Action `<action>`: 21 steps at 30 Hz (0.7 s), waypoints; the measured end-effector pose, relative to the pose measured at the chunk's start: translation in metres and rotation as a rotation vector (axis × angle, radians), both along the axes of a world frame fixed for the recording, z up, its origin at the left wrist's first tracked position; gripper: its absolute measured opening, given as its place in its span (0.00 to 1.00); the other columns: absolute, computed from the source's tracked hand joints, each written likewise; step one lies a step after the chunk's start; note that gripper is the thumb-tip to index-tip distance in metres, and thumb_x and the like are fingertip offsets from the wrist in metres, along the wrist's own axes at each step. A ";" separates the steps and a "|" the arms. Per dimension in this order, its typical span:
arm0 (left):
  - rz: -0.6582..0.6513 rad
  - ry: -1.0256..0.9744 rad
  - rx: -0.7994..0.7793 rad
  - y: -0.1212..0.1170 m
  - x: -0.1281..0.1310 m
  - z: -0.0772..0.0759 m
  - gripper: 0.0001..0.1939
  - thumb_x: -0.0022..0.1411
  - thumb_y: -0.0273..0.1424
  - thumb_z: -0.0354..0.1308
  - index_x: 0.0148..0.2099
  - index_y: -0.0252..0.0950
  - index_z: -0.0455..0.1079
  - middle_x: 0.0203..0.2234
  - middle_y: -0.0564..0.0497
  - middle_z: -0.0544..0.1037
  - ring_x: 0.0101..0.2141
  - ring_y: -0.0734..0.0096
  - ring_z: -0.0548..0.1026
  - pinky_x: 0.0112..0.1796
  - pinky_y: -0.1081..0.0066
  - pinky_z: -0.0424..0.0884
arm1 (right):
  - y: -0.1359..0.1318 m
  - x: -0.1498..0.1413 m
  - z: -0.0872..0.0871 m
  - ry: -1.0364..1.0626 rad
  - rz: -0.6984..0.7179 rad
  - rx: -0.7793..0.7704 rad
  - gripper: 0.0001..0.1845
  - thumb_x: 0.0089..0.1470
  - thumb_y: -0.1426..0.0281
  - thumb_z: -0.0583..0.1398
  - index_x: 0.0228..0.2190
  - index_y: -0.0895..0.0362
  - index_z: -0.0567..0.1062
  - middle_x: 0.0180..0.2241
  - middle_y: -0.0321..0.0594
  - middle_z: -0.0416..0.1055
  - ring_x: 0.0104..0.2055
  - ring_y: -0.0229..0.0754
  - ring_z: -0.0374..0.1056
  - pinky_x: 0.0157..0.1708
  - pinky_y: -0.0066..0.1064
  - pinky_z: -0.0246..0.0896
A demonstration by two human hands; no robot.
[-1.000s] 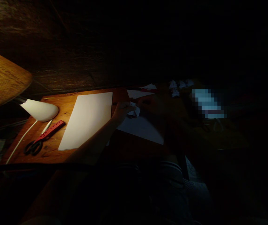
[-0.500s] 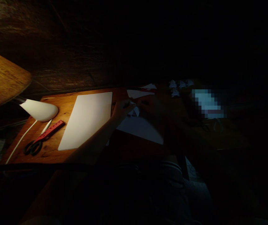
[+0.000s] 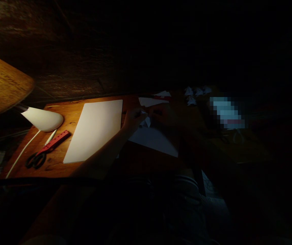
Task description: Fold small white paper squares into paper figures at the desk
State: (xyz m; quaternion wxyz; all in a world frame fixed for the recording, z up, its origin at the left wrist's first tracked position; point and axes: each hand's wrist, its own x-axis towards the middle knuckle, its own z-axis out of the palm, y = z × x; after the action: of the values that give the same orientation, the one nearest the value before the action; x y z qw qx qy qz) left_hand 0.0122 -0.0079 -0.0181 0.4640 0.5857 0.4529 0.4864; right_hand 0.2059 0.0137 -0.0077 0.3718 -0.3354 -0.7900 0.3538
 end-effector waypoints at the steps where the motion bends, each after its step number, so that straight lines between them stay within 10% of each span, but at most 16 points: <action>1: 0.001 -0.004 0.000 0.000 0.000 0.001 0.09 0.54 0.34 0.67 0.28 0.37 0.71 0.18 0.57 0.67 0.20 0.78 0.63 0.21 0.76 0.56 | 0.000 0.000 0.000 0.005 0.003 -0.004 0.09 0.57 0.66 0.62 0.29 0.57 0.79 0.31 0.38 0.79 0.34 0.40 0.71 0.36 0.30 0.60; 13: -0.066 0.022 0.011 0.000 -0.002 0.003 0.04 0.50 0.29 0.63 0.26 0.37 0.71 0.18 0.56 0.66 0.21 0.78 0.61 0.22 0.75 0.54 | -0.004 -0.004 0.001 0.005 0.091 -0.005 0.11 0.55 0.64 0.61 0.26 0.57 0.76 0.28 0.37 0.74 0.31 0.38 0.67 0.34 0.30 0.59; 21: 0.022 -0.199 -0.109 0.005 0.001 -0.004 0.18 0.55 0.47 0.67 0.31 0.38 0.70 0.23 0.55 0.71 0.22 0.74 0.72 0.24 0.73 0.68 | -0.003 0.002 0.010 0.120 -0.086 -0.082 0.14 0.56 0.59 0.61 0.27 0.56 0.74 0.27 0.37 0.71 0.30 0.37 0.64 0.31 0.30 0.58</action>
State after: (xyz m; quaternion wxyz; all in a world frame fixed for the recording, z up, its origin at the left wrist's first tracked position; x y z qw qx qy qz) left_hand 0.0128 -0.0024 -0.0224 0.5325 0.5037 0.4367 0.5216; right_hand 0.2076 0.0106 0.0026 0.4191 -0.3624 -0.7360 0.3889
